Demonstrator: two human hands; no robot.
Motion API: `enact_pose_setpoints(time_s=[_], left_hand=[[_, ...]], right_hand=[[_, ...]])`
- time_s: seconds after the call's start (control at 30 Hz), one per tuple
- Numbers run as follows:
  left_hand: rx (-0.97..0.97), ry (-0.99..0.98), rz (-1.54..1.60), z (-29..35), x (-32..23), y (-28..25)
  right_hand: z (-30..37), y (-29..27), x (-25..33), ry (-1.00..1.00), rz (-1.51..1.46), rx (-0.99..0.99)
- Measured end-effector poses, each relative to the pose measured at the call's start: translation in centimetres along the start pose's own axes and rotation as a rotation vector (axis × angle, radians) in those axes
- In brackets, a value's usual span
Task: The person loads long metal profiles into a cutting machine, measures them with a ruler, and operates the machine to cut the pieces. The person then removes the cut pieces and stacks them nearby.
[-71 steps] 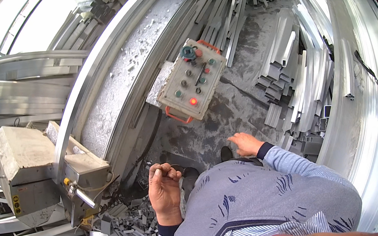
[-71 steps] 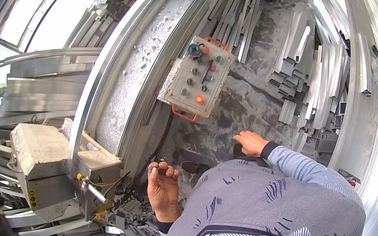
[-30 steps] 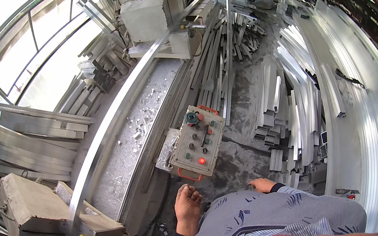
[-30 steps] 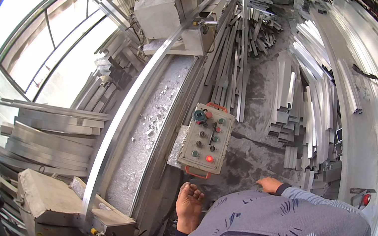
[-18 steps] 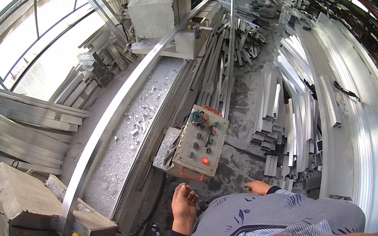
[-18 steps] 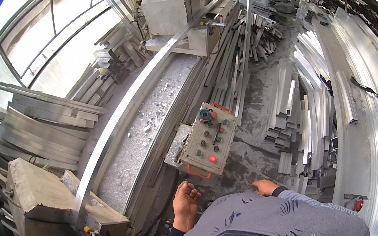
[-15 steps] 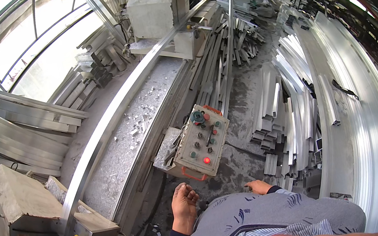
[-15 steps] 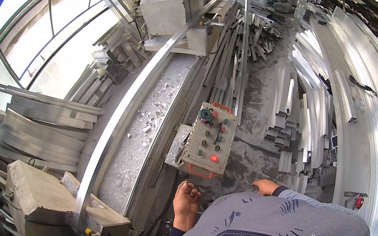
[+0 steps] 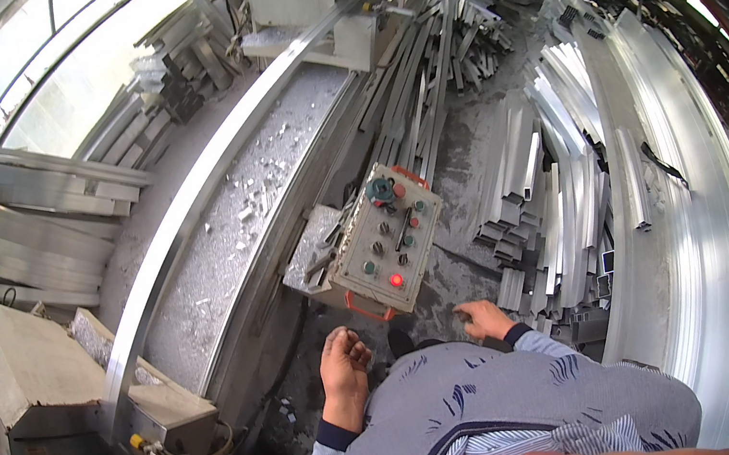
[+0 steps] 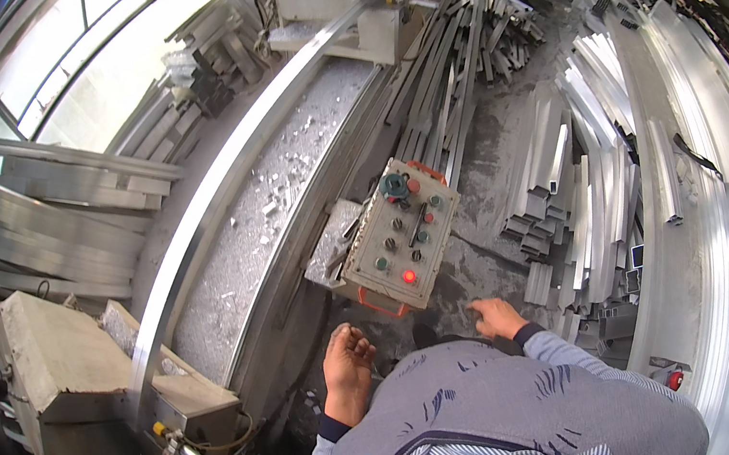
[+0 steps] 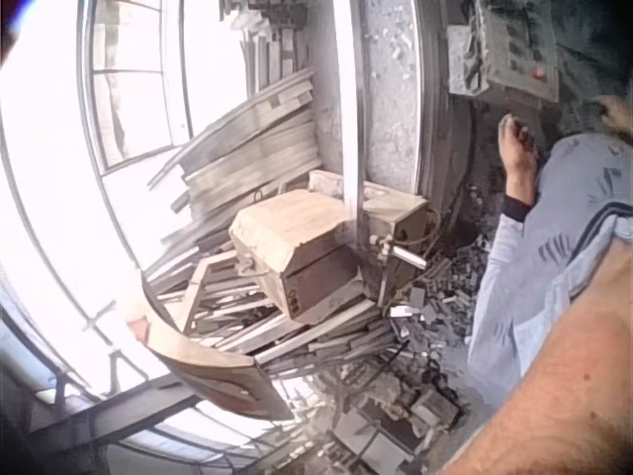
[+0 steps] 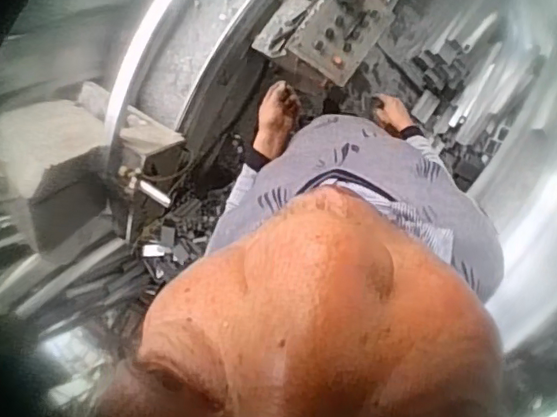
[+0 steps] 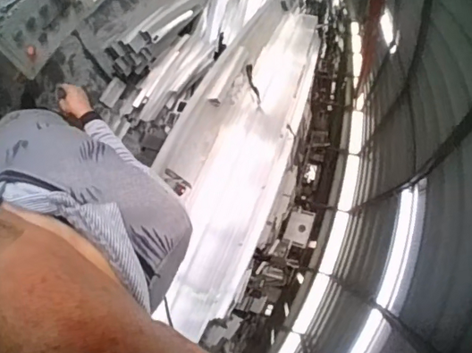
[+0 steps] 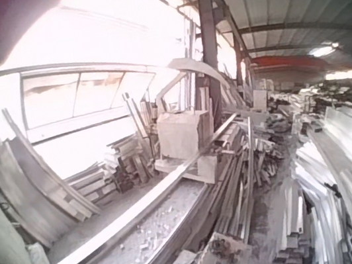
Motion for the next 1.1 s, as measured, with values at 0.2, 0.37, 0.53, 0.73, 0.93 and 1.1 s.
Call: enact_pose_setpoints(time_s=[0.2, 0.37, 0.53, 0.73, 0.93, 1.1], left_hand=[[-0.071, 0.104, 0.042, -0.7, -0.7, 1.2], [-0.115, 0.176, 0.032, -1.4, -0.8, 2.7], [-0.150, 0.240, 0.021, -1.6, 0.1, 3.4], [-0.147, 0.501, -0.200, -2.4, -3.3, 2.4], [-0.351, 1.062, -1.298, -4.4, -15.8, 1.9], [-0.653, 1.204, -1.866, -7.3, -28.8, -0.9]], right_hand=[[-6.0, -2.7, 0.7, -0.054, -0.049, -0.025], [-9.5, -2.8, 0.7, -0.072, -0.095, 0.031], [-11.0, -2.1, -0.4, -0.100, -0.109, 0.084], [-12.4, -1.4, -1.7, -0.117, -0.132, 0.117], [-12.3, -2.3, -2.8, -0.036, -0.189, 0.075], [-10.7, -2.4, -2.4, 0.016, -0.167, 0.023]])
Point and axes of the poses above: each hand's wrist, its own z-axis away from the middle knuckle, its own y-axis out of the palm, x = y × z, the point moved 5 cm from there along -z, towards the middle knuckle, and after that the axes turned 9 degrees about z, right-handed, at the moved point
